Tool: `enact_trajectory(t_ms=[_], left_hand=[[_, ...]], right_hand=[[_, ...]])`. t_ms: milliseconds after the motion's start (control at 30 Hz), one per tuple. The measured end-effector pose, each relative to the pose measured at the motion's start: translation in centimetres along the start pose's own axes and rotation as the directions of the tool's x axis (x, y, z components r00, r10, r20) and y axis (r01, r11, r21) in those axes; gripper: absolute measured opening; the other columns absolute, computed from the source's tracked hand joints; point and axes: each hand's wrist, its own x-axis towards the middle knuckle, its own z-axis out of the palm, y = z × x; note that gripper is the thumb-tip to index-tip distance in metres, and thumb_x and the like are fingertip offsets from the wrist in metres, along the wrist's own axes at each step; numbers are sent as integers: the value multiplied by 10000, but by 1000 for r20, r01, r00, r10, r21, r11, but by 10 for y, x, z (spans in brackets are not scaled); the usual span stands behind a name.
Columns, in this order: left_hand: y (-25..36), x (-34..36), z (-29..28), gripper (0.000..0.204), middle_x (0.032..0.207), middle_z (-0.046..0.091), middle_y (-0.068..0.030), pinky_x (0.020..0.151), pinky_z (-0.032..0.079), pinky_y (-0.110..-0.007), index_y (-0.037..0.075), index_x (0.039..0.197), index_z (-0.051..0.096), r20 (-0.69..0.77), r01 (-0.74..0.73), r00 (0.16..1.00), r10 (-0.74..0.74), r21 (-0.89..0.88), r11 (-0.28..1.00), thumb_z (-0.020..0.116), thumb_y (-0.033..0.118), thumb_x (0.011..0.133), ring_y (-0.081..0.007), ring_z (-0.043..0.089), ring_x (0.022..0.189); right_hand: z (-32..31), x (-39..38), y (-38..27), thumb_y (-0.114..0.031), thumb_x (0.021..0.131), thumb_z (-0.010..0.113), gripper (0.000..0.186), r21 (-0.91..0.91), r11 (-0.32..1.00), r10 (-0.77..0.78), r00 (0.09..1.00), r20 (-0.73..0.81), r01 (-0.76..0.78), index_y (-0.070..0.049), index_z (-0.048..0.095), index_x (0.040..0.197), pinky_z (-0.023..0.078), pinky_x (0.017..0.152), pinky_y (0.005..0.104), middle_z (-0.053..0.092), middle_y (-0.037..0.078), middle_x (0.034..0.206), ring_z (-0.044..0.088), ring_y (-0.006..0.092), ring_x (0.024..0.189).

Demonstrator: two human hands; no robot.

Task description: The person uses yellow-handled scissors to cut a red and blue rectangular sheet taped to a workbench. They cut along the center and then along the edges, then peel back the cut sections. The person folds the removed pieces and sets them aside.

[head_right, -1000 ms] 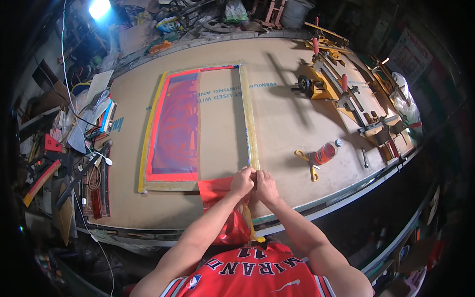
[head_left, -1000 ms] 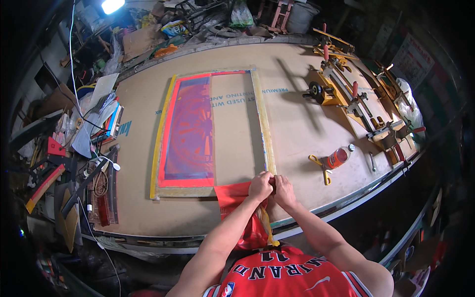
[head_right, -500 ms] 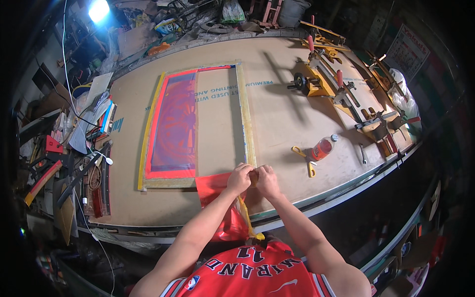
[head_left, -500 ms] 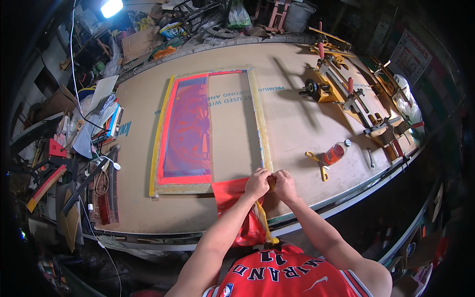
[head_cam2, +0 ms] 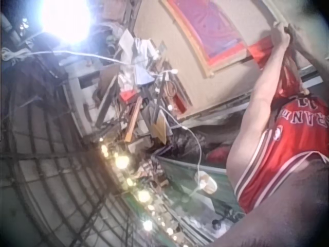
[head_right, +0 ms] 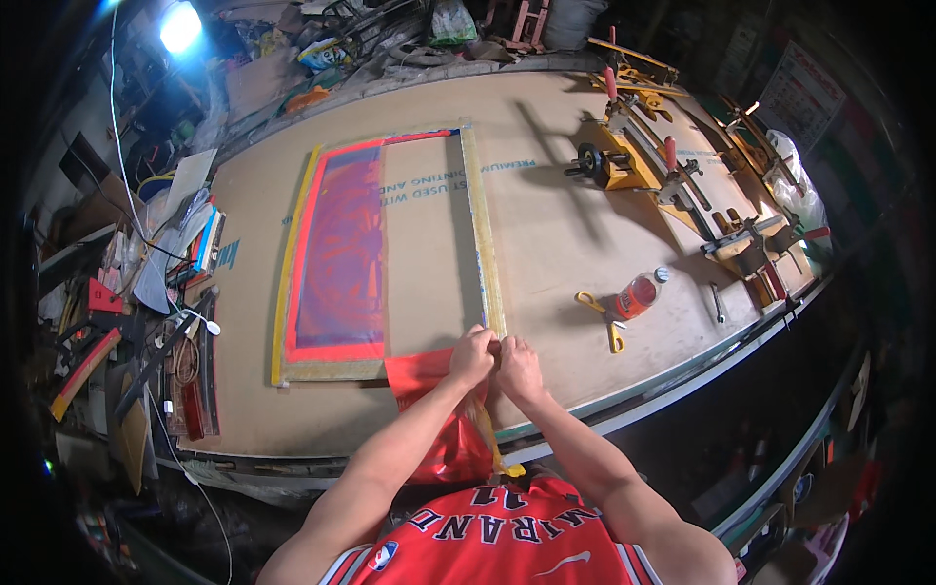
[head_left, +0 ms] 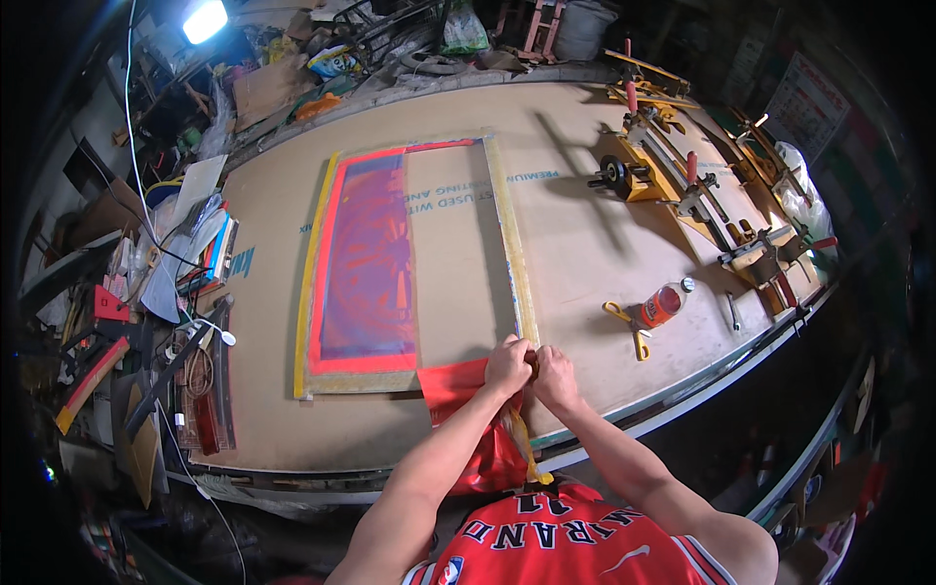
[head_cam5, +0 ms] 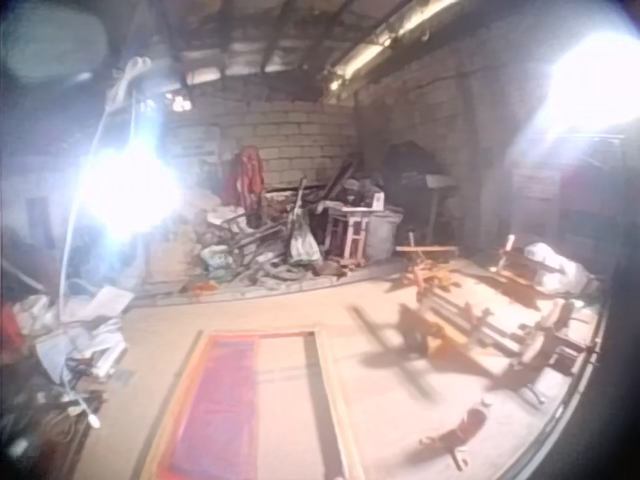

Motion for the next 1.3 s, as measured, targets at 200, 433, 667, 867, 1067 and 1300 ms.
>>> enact_trajectory(t_ms=[200, 433, 667, 867, 1067, 1300], left_hand=[[-2, -1, -3, 70, 839, 642, -147, 708, 506, -473, 52, 817, 645, 48, 13, 999, -8, -103, 995, 597, 14, 783, -368, 638, 813], [-9, -3, -12, 62, 851, 662, -131, 767, 515, -416, 44, 828, 642, 29, -200, 977, 211, -212, 956, 684, 88, 842, -311, 634, 870], [7, -2, -12, 63, 875, 657, -150, 775, 518, -432, 32, 851, 669, 51, 11, 999, -1, -214, 977, 704, 81, 833, -337, 645, 875], [-1, -3, 0, 17, 871, 654, -171, 738, 517, -461, 28, 810, 650, -29, -10, 1000, 5, -182, 983, 643, 17, 820, -368, 644, 836], [1, -2, -4, 88, 853, 648, -181, 723, 513, -480, 26, 792, 642, 10, 34, 999, -33, -156, 987, 565, -11, 772, -387, 638, 808], [-1, 0, -3, 72, 843, 646, -168, 702, 510, -446, 19, 789, 626, 47, 34, 998, -27, -143, 989, 582, -38, 786, -368, 644, 804]], right_hand=[[5, -10, 13, 50, 821, 588, 210, 363, 929, 110, 989, -96, -68, 11, 557, 1025, 517, 705, 426, 604, 174, 869, 625, 323, 786], [-14, -11, 25, 46, 773, 698, 219, 372, 927, 98, 990, -101, -53, -7, 660, 982, 540, 735, 363, 653, 135, 964, 672, 262, 836], [7, -10, 19, 66, 799, 602, 174, 250, 967, 11, 963, -268, 59, -11, 640, 950, 528, 724, 424, 656, 158, 906, 649, 363, 823], [19, -11, 10, 15, 803, 613, 125, 158, 987, 20, 961, -276, 25, -9, 580, 921, 484, 784, 481, 613, 191, 908, 589, 408, 890], [18, -11, 4, -37, 811, 636, 166, 81, 996, -19, 975, -223, 38, -15, 536, 942, 458, 812, 503, 589, 202, 902, 567, 415, 902], [22, -14, 10, 69, 710, 589, 255, 66, 994, -74, 969, -234, 92, -13, 524, 942, 460, 773, 508, 589, 206, 885, 562, 436, 870]])
